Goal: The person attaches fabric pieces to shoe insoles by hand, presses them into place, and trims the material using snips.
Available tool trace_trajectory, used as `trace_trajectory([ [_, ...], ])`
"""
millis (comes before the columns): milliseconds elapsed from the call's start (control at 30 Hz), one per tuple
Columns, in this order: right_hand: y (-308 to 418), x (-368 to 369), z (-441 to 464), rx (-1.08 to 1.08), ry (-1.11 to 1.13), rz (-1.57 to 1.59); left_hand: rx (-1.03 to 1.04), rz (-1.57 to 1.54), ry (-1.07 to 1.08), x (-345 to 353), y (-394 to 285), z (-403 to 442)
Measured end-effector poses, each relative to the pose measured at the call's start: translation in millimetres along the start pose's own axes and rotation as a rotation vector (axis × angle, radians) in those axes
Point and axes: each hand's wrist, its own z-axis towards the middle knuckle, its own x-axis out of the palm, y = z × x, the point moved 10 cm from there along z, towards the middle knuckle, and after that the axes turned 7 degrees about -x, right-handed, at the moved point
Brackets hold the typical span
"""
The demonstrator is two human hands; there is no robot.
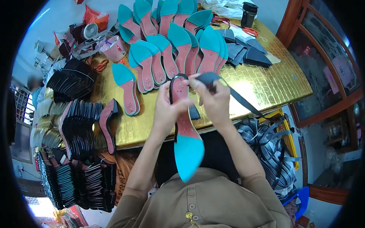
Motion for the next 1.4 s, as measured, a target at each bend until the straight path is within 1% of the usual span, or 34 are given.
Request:
trace_trajectory([
  [33, -15.1, 1.9, 0.1, 0.199, -0.018, 0.185, -0.076, -0.083, 0.045, 1.8, 5.4, 0.2],
  [67, -12.5, 2.9, -4.4, 0.206, -0.015, 0.185, -0.082, -0.083, 0.041, -0.1, 7.5, 0.1],
  [200, -8.0, 2.2, -53.4, 0.291, -0.054, 0.202, -0.253, -0.383, 0.093, 2.5, 40.0, -4.7],
  [233, -9.3, 0.0, -64.5, 0.308, -0.051, 0.193, -0.269, -0.391, 0.087, 2.8, 45.6, -6.9],
  [367, -6.1, -2.7, -96.2, 0.195, 0.104, 0.154, -0.31, -0.379, 0.054, 6.4, 59.7, -10.1],
  [400, -11.0, -8.8, -98.3, 0.203, 0.096, 0.148, -0.321, -0.38, 0.06, 10.6, 62.9, -10.7],
  [533, -21.3, -15.9, -95.3, 0.101, 0.259, 0.084, -0.482, -0.403, -0.034, 20.0, 91.4, -17.0],
  [567, -23.2, -17.6, -99.1, 0.107, 0.255, 0.081, -0.489, -0.403, -0.031, 21.6, 95.6, -18.5],
  [700, -25.8, -13.8, -114.2, 0.185, 0.273, 0.364, -0.497, -0.51, 0.111, 38.8, 109.4, -25.3],
  [767, -12.4, -2.2, -110.3, 0.014, 0.284, 0.183, -0.492, -0.567, 0.18, 46.3, 115.7, -32.0],
  [800, -8.0, 8.1, -106.2, 0.014, 0.287, 0.18, -0.491, -0.592, 0.219, 50.2, 118.8, -37.0],
  [867, 18.2, 3.4, -89.7, -0.162, 0.108, 0.018, -0.492, -0.634, 0.305, 58.3, 124.0, -47.5],
  [933, 9.0, -0.6, -86.9, -0.177, 0.081, 0.136, -0.581, -1.01, 0.23, 50.3, 135.1, -66.1],
  [967, 11.7, -4.1, -78.4, -0.177, 0.078, 0.14, -0.582, -1.005, 0.229, 41.6, 126.1, -71.1],
  [1033, -23.4, -6.3, -68.0, 0.308, 0.003, 0.549, -0.493, -0.308, 0.176, 7.5, 93.4, -71.2],
  [1067, -24.9, -4.3, -69.1, 0.313, 0.005, 0.556, -0.495, -0.304, 0.169, 0.4, 81.3, -70.7],
  [1133, -29.3, 16.7, -82.2, 0.419, 0.109, 0.704, -0.284, 0.068, 0.269, -4.9, 41.7, -71.7],
  [1200, -30.6, 39.1, -94.0, 0.524, 0.223, 0.854, -0.071, 0.442, 0.355, -6.7, 17.5, -78.1],
  [1233, -31.2, 40.9, -94.2, 0.531, 0.233, 0.859, -0.076, 0.444, 0.343, -13.5, 19.1, -78.3],
  [1367, -42.0, 26.8, -105.7, 0.716, 0.186, 0.81, -0.343, 0.017, 0.518, -9.3, 54.0, -85.7],
  [1400, -46.5, 24.1, -109.0, 0.727, 0.178, 0.797, -0.352, 0.003, 0.524, -10.6, 56.7, -85.4],
])
